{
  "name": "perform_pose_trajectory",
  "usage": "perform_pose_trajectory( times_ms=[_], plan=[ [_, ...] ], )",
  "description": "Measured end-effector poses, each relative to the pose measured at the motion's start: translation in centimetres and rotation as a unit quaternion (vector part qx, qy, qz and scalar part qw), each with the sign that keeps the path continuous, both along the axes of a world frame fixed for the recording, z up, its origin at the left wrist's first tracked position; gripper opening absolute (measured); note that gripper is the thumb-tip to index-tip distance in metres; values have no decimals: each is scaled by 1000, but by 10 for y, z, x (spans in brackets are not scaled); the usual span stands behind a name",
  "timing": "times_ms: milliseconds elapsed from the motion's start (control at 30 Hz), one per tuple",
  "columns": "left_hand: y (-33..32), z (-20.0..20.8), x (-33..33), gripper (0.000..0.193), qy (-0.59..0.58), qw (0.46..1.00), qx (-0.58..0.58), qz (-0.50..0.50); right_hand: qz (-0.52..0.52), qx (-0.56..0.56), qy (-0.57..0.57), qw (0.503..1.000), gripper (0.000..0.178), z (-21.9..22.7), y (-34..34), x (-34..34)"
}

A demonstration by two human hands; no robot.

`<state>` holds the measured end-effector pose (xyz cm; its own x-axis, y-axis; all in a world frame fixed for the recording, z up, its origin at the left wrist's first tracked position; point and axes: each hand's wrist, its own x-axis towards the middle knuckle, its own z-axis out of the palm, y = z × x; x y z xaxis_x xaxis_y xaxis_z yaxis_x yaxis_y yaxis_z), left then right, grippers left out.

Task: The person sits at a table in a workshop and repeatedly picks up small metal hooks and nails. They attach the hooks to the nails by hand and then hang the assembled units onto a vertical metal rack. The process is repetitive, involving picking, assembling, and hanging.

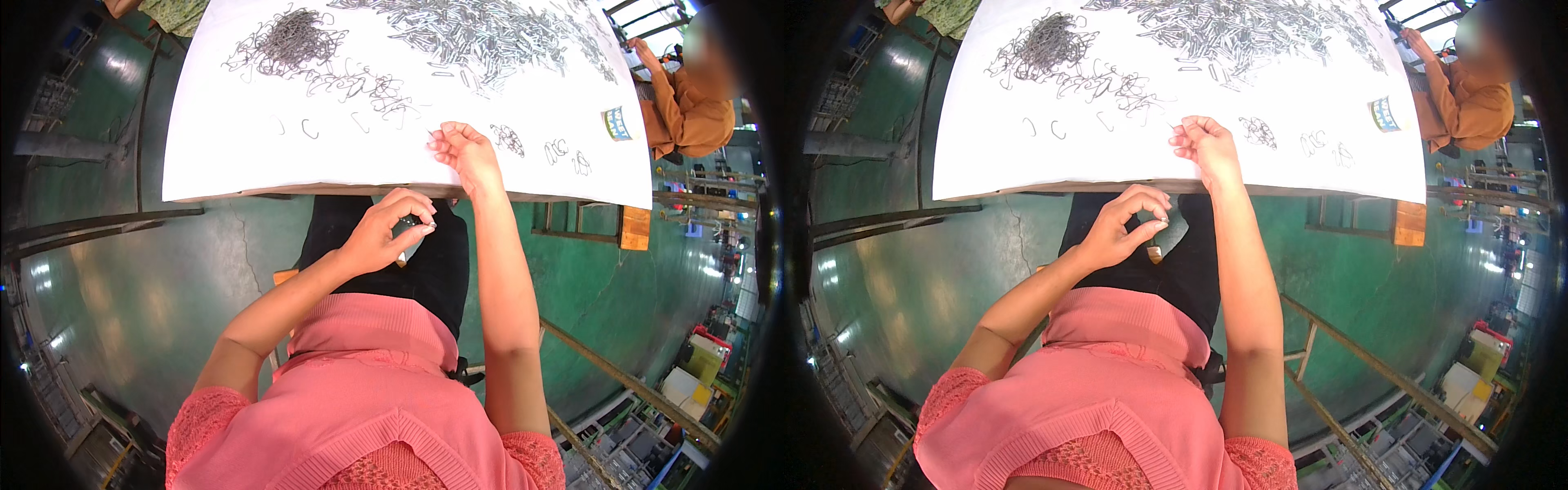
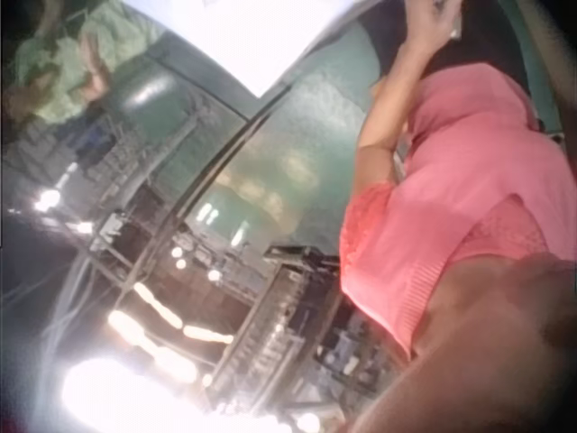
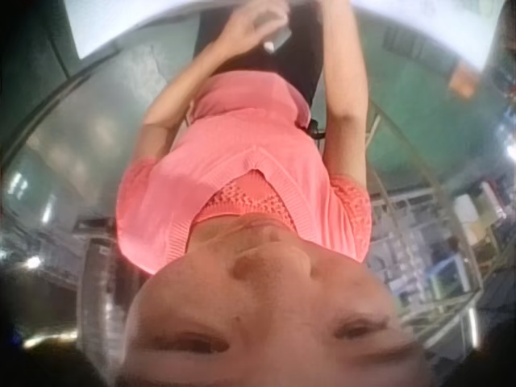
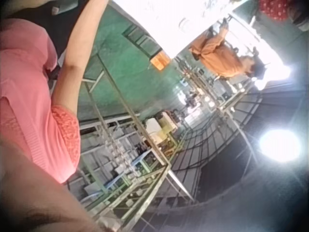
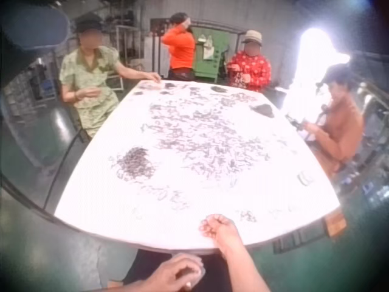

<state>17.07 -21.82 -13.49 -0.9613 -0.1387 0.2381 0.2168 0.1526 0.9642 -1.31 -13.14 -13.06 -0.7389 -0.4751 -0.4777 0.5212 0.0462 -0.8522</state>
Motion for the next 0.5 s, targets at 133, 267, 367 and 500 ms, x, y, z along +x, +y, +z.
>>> perform_pose_trajectory(
  times_ms=[133,267,367,500],
  plan=[
    [0,-2,-2,11,-4,1000,9,-4,2,69,83,994,15,-2,2,-3],
    [0,-1,-1,10,-7,1000,13,-4,76,212,271,936,13,-3,5,-11],
    [-1,-2,-1,9,-5,1000,12,-5,133,241,420,865,12,-10,1,-16],
    [-4,-1,-1,9,-7,1000,18,-3,183,302,491,796,12,-4,-19,-4]
  ],
)
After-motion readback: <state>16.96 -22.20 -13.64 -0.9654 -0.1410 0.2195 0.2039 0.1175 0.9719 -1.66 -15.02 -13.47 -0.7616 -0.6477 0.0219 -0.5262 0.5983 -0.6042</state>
